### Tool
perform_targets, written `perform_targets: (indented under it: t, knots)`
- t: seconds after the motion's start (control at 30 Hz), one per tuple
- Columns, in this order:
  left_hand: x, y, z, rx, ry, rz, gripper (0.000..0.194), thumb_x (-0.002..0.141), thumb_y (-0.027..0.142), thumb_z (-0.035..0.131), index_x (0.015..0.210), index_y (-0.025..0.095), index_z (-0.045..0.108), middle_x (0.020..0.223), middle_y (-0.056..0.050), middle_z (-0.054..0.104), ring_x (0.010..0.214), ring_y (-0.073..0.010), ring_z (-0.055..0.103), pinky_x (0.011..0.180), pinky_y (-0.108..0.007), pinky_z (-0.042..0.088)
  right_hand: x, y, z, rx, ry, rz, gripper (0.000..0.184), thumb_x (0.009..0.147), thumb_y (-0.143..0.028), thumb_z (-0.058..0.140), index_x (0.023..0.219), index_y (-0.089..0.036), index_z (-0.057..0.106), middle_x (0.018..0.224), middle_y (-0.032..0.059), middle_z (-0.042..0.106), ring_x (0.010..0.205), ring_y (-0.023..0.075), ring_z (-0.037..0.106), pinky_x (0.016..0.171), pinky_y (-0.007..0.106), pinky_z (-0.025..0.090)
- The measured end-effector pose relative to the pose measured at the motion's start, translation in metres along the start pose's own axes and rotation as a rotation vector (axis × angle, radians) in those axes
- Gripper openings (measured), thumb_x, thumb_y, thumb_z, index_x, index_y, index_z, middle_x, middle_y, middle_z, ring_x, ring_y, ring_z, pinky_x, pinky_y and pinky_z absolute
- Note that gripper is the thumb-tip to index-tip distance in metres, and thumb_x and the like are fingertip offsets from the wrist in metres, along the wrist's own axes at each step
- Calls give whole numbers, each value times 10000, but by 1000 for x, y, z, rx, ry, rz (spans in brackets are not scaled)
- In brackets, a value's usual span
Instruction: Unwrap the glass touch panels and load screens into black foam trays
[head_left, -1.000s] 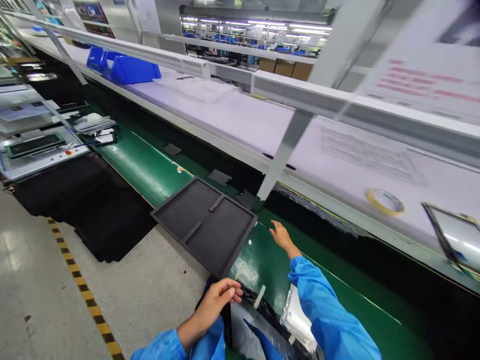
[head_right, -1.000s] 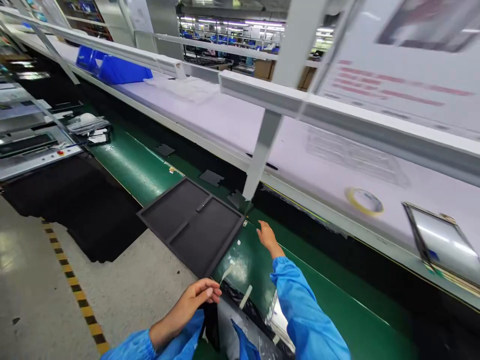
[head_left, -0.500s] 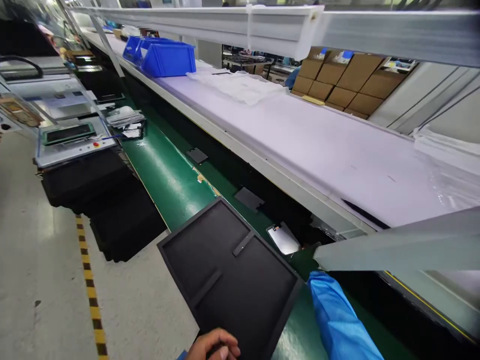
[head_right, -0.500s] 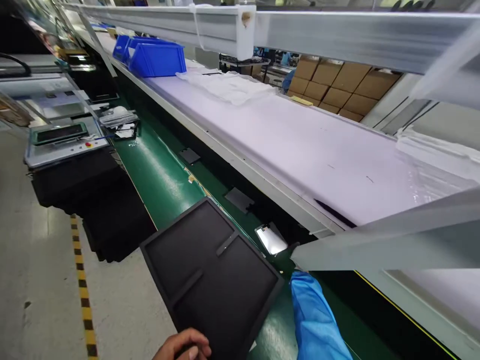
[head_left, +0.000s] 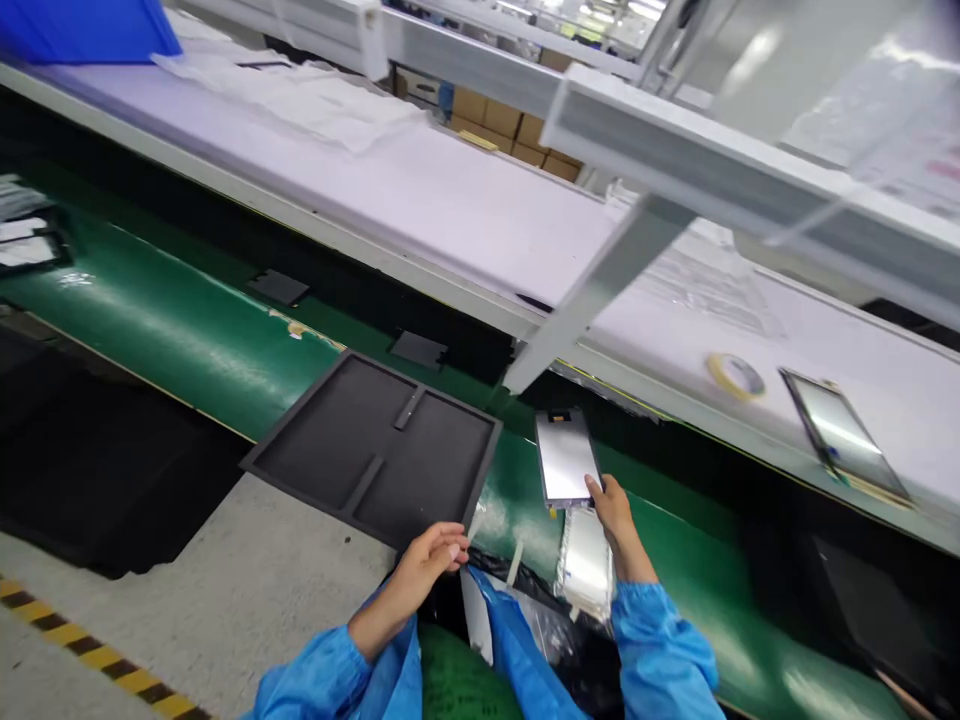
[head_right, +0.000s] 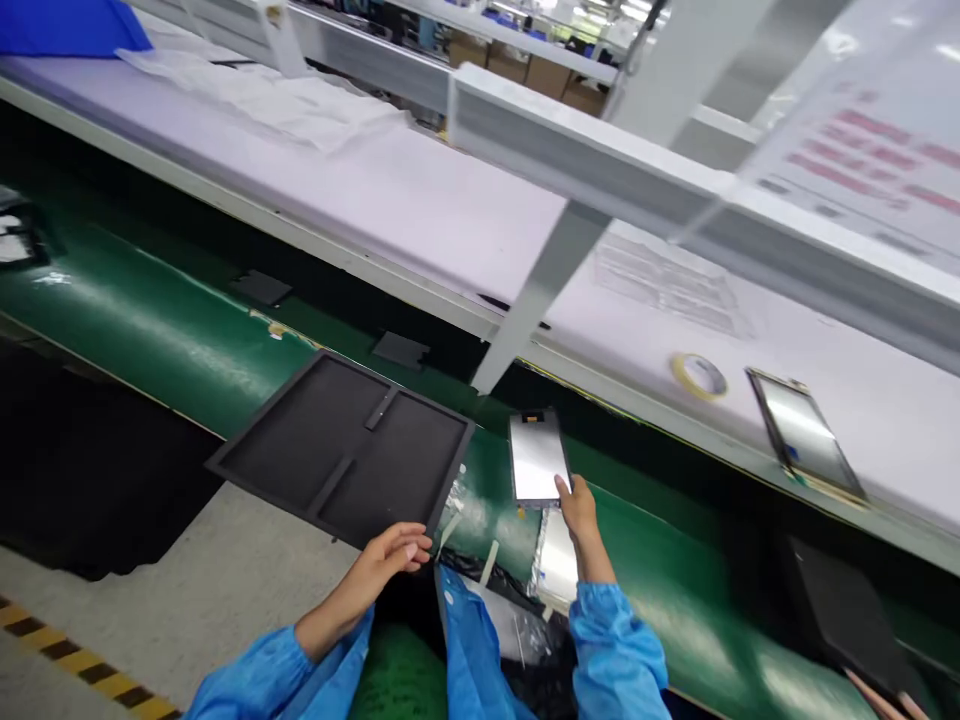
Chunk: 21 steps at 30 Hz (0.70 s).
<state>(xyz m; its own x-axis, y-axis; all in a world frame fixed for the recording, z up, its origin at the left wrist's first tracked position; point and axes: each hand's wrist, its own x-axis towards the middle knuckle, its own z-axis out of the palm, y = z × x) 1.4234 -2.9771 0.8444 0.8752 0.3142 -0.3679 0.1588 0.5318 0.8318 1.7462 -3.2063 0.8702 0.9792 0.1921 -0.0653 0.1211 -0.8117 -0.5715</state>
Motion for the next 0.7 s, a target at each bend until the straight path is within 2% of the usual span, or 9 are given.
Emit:
perform_targets:
  t: [0.07, 0.13, 0.23, 0.3, 0.33, 0.4, 0.5, 0.6, 0.7]
  knots:
    - [-7, -5, 21, -86, -34, -48, 643, 706, 588, 811, 1179, 180, 660, 1196, -175, 713, 1060, -299, 693, 910, -432, 531, -67, 21, -7, 202, -52, -13, 498, 761, -667, 571, 816, -176, 634, 796, 91, 698, 790, 270, 648, 723, 367, 515]
    - [-15, -5, 39, -187, -79, -82, 662, 685, 542, 851, 1209, 189, 653, 1283, -184, 679, 1159, -316, 658, 973, -449, 514, -130, 21, -1, 347, -148, -30, 551, 743, -725, 597, 830, -183, 646, 791, 65, 696, 784, 255, 640, 718, 357, 524]
    - [-26, 3, 53, -322, -73, -12, 621, 693, 473, 869, 1196, 170, 669, 1290, -178, 685, 1200, -330, 640, 1036, -460, 487, -195, -12, 19, 451, -329, -114, 537, 829, -698, 577, 965, -189, 676, 895, 70, 722, 873, 253, 664, 781, 342, 545]
    - [-31, 13, 44, -407, 41, 88, 569, 713, 456, 856, 1159, 149, 681, 1217, -168, 724, 1159, -335, 664, 1035, -465, 496, -210, -49, 29, 427, -406, -224, 519, 886, -677, 527, 1004, -196, 682, 925, 71, 730, 895, 243, 673, 802, 329, 547]
    - [-33, 19, 33, -447, 112, 128, 547, 720, 451, 851, 1140, 143, 685, 1181, -161, 739, 1140, -336, 675, 1031, -466, 504, -209, -72, 32, 395, -423, -286, 511, 910, -665, 497, 1007, -200, 685, 923, 68, 732, 888, 235, 678, 801, 323, 547]
    - [-37, 35, 1, -516, 222, 170, 515, 731, 427, 846, 1131, 147, 683, 1156, -146, 752, 1136, -329, 683, 1032, -459, 513, -187, -122, 39, 326, -429, -420, 479, 946, -628, 458, 1026, -215, 687, 939, 60, 738, 872, 220, 691, 797, 319, 552]
    - [-44, 65, -63, -594, 321, 179, 502, 733, 365, 852, 1153, 157, 672, 1156, -131, 755, 1139, -314, 688, 1044, -452, 519, -116, -213, 66, 221, -365, -664, 370, 966, -511, 483, 1149, -246, 665, 1100, 66, 732, 978, 219, 701, 879, 344, 557]
    - [-48, 98, -129, -657, 401, 158, 554, 721, 320, 863, 1213, 169, 657, 1171, -121, 754, 1167, -310, 678, 1065, -452, 514, -17, -309, 127, -3, -307, -815, 327, 950, -338, 526, 1241, -237, 637, 1195, 87, 711, 1082, 224, 685, 971, 373, 534]
    - [-48, 128, -189, -725, 438, 143, 550, 734, 307, 857, 1233, 179, 664, 1231, -121, 734, 1231, -318, 640, 1099, -452, 492, 75, -387, 207, -394, -407, -749, 449, 915, -203, 564, 1363, -186, 566, 1288, 125, 674, 1180, 220, 651, 1044, 349, 488]
